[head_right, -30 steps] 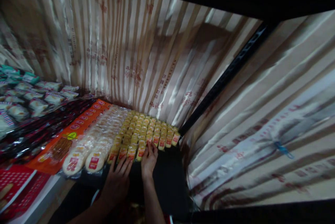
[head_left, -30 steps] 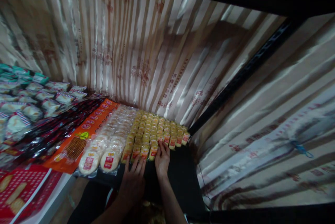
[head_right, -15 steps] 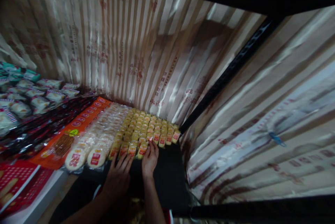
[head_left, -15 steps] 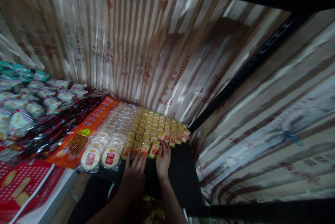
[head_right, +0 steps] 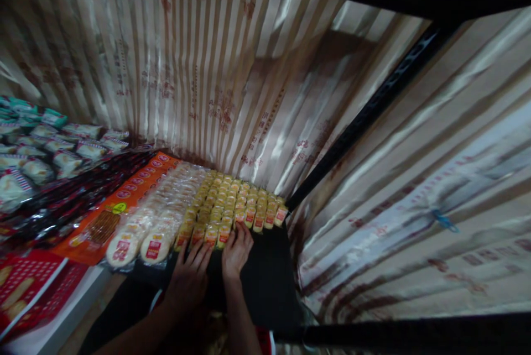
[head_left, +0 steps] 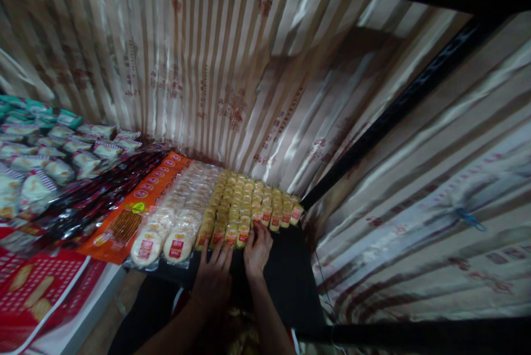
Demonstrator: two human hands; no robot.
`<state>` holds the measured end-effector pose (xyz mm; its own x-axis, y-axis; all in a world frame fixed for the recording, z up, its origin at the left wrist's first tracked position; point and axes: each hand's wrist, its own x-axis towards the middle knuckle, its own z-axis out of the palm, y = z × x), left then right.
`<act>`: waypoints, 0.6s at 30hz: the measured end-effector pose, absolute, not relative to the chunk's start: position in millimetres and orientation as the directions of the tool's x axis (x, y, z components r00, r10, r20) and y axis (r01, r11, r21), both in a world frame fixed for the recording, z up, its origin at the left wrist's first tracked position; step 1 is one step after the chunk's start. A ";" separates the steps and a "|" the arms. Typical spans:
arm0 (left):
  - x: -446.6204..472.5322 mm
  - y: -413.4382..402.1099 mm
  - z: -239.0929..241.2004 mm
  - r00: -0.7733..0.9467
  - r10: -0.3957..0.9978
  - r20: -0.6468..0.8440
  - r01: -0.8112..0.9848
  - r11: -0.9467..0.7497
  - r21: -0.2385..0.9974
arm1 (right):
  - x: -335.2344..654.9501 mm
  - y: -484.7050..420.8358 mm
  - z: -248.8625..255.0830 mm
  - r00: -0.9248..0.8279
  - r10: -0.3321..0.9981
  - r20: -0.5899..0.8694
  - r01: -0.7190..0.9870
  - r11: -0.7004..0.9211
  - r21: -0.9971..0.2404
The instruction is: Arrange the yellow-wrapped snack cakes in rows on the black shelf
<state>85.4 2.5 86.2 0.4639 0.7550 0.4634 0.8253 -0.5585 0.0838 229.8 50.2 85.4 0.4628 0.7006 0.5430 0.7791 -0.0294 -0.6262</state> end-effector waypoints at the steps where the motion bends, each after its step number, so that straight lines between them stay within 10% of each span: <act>1: 85.2 2.3 86.5 0.466 0.759 0.456 0.826 -0.557 0.083 | 229.8 50.0 85.3 0.472 0.697 0.540 0.772 -0.032 -0.634; 18: 85.9 2.2 85.0 0.461 0.757 0.464 0.828 -0.555 0.083 | 227.0 22.9 85.6 0.507 0.715 0.481 0.634 0.069 -0.770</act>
<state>85.9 2.2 85.0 0.4605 0.7567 0.4641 0.8279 -0.5547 0.0829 227.0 22.9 85.6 0.5069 0.7153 0.4811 0.6338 0.0690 -0.7704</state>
